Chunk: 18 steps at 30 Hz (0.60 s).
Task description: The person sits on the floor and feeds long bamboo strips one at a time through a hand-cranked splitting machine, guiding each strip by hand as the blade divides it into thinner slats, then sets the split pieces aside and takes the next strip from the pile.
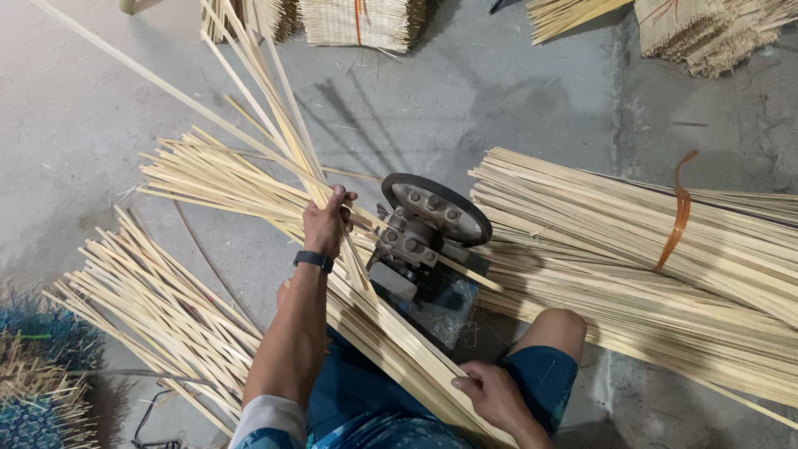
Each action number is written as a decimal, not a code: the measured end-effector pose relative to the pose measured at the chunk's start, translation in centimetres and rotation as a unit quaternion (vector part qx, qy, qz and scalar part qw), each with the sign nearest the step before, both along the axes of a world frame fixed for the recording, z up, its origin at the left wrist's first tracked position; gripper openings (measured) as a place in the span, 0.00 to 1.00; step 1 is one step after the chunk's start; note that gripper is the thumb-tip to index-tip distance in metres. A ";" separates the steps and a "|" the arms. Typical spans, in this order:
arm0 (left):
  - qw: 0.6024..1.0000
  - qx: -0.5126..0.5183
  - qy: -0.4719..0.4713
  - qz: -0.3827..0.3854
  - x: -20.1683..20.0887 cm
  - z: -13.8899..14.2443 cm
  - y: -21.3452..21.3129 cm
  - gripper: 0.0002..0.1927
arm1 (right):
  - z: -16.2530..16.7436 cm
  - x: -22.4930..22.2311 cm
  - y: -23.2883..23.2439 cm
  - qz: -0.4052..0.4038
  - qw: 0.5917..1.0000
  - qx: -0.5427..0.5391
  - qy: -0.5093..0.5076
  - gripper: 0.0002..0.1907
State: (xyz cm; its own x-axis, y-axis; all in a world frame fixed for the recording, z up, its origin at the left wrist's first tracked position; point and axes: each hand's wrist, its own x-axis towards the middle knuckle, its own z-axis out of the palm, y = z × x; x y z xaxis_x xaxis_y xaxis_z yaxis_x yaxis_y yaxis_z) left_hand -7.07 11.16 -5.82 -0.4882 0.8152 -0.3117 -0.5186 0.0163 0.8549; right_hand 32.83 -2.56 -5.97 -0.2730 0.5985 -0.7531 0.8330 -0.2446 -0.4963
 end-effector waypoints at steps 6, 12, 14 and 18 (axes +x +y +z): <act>1.000 0.001 0.007 0.006 -0.3 -0.2 0.0 0.12 | 0.8 2.3 1.0 -0.012 0.958 0.282 0.056 0.11; 1.000 -0.009 -0.002 0.012 -1.5 -0.4 0.1 0.12 | -0.7 11.3 3.0 -0.083 0.969 0.233 -0.025 0.11; 0.999 -0.009 0.028 0.029 -2.7 -0.2 0.2 0.14 | -0.2 16.7 4.1 -0.100 0.970 0.207 -0.076 0.12; 0.996 0.019 -0.047 0.070 -3.7 0.3 0.3 0.19 | 0.6 25.2 4.3 -0.084 0.926 0.363 -0.065 0.11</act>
